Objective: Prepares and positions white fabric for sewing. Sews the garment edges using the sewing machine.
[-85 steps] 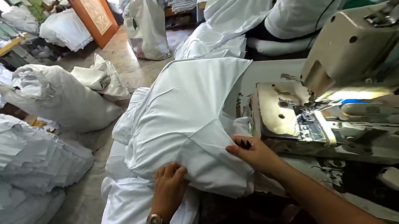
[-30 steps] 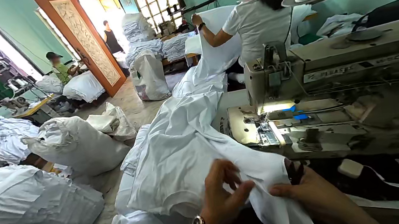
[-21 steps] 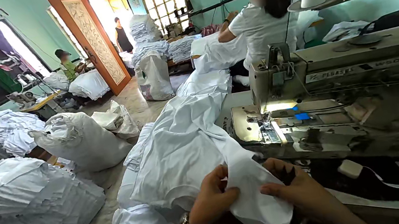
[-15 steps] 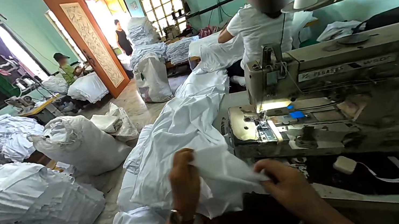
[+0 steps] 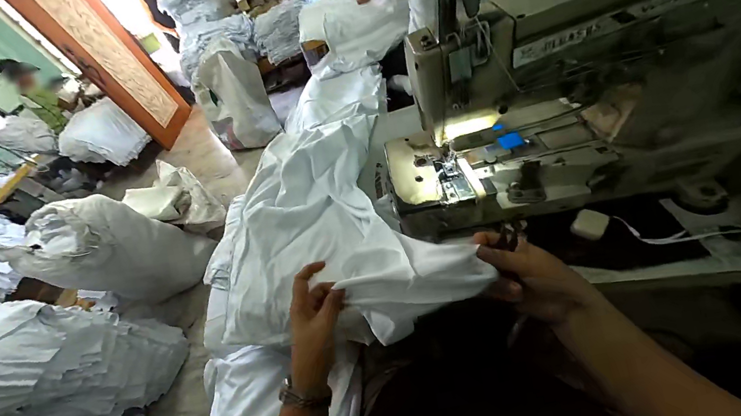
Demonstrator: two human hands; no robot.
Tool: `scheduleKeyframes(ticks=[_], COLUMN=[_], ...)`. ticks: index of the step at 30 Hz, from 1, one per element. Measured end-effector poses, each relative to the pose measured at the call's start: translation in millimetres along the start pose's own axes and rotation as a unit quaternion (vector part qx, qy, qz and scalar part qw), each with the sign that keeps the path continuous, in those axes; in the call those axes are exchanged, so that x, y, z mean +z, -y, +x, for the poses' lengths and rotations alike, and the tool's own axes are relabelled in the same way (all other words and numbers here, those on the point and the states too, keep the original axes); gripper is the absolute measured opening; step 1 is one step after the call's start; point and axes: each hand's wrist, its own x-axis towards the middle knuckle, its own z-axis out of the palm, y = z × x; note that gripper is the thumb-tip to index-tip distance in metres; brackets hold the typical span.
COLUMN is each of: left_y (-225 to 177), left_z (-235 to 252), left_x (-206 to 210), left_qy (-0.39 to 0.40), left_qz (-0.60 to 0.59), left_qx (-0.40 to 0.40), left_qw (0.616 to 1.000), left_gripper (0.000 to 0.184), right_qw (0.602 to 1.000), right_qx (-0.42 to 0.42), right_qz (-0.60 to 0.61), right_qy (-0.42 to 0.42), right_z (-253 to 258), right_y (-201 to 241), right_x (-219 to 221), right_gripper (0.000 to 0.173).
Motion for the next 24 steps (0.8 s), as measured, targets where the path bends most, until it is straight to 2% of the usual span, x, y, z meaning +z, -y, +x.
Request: scheduleKeyframes(ticks=[1, 2, 3, 7, 10, 12, 15, 20, 24], left_y=[-8.4, -15.5, -20.4, -16.9, -7.4, -5.9, -6.7, -10.8, -9.0], left_z=[0.7, 0.9, 0.8, 1.7, -0.3, -1.7, -3.2, -3.0, -3.1], left_x=[-1.2, -1.3, -0.7, -9.6, -24.9, -30.2, -33.3, -30.1, -30.7], left_qy=[0.010, 0.017, 0.026, 0.069, 0.153, 0.201, 0.186, 0.143, 0.132], left_qz=[-0.163, -0.256, -0.284, -0.200, -0.185, -0.130, -0.092, -0.081, -0.082], left_qx=[-0.058, -0.088, -0.093, -0.036, -0.030, -0.003, 0.020, -0.008, -0.034], left_qw=[0.985, 0.963, 0.954, 0.977, 0.970, 0.971, 0.978, 0.986, 0.987], left_gripper=[0.030, 0.024, 0.023, 0.026, 0.016, 0.019, 0.021, 0.035, 0.027], right_qw=[1.000, 1.000, 0.999, 0.999, 0.998, 0.997, 0.992, 0.976, 0.953], right_qx=[0.007, 0.012, 0.015, -0.007, -0.024, -0.044, -0.082, -0.100, -0.122], right_qz=[0.005, 0.007, 0.009, 0.012, -0.028, -0.053, -0.086, -0.187, -0.271], right_qy=[0.013, 0.023, 0.034, 0.050, 0.040, 0.042, 0.040, 0.054, 0.064], right_z=[0.7, 1.2, 1.9, 4.7, 6.2, 6.8, 5.9, 3.1, 3.0], right_y=[-2.8, -5.8, -8.5, -13.4, -11.8, -12.3, -11.8, -6.7, -3.9], right_x=[-0.4, -0.2, 0.3, -2.3, -6.5, -6.1, -3.7, -1.9, -0.9], right_gripper=[0.010, 0.011, 0.012, 0.016, 0.013, 0.011, 0.014, 0.020, 0.024])
